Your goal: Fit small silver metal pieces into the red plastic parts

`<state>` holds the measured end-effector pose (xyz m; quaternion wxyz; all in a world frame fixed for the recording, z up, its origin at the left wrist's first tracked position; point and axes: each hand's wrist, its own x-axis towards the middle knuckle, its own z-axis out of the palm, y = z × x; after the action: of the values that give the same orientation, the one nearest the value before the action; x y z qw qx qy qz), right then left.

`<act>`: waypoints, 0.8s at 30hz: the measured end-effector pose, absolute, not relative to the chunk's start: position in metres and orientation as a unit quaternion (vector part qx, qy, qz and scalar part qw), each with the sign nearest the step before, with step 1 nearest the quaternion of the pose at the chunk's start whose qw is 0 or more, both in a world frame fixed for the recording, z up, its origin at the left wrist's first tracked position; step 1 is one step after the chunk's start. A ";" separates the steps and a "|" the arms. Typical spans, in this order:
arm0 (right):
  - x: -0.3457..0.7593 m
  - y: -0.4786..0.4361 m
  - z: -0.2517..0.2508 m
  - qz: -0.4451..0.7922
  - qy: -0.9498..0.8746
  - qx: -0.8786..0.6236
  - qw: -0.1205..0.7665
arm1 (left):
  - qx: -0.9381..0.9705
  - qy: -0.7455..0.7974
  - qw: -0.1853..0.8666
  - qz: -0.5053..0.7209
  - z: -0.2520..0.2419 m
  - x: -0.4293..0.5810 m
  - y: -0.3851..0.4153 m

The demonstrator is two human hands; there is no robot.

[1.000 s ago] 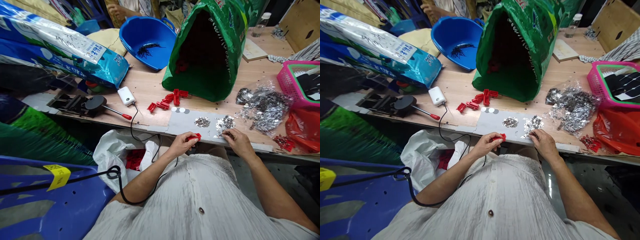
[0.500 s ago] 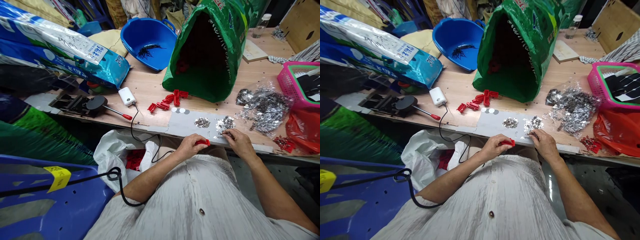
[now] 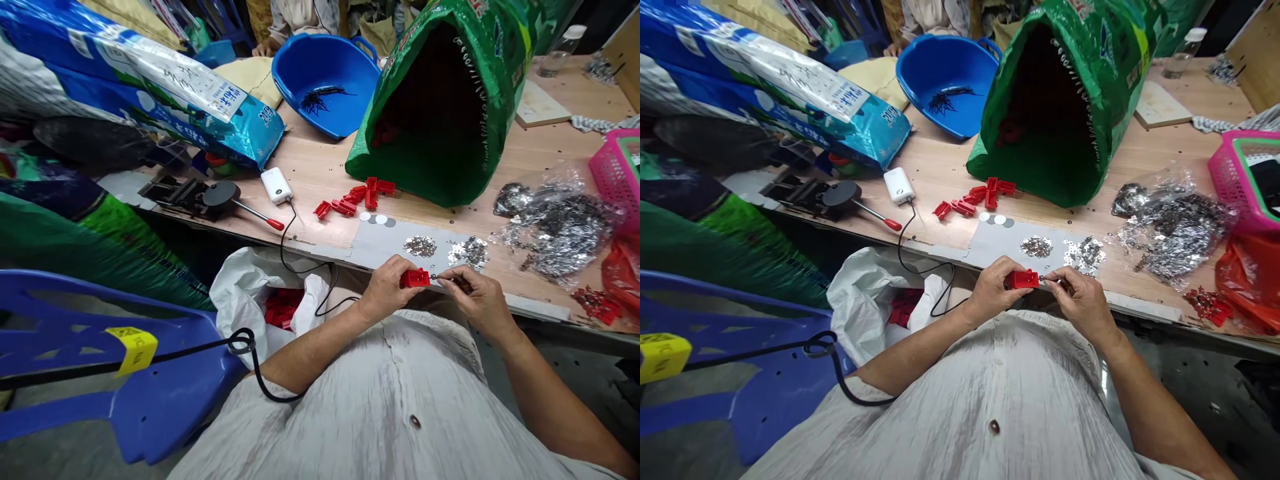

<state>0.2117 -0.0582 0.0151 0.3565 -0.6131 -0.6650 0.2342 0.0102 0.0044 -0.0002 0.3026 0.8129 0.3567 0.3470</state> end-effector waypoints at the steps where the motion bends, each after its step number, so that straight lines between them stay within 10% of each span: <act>1: 0.209 -0.058 0.015 0.226 -0.675 -0.606 0.355 | 0.818 0.356 0.290 0.347 0.000 0.010 0.004; 24: 0.191 -0.057 0.014 0.205 -0.701 -0.597 0.333 | 0.832 0.333 0.229 0.379 0.006 0.011 -0.006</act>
<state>0.1915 -0.0567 0.0141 0.3330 -0.5970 -0.7005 0.2049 0.0108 -0.0058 0.0056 0.2289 0.8323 0.3335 0.3790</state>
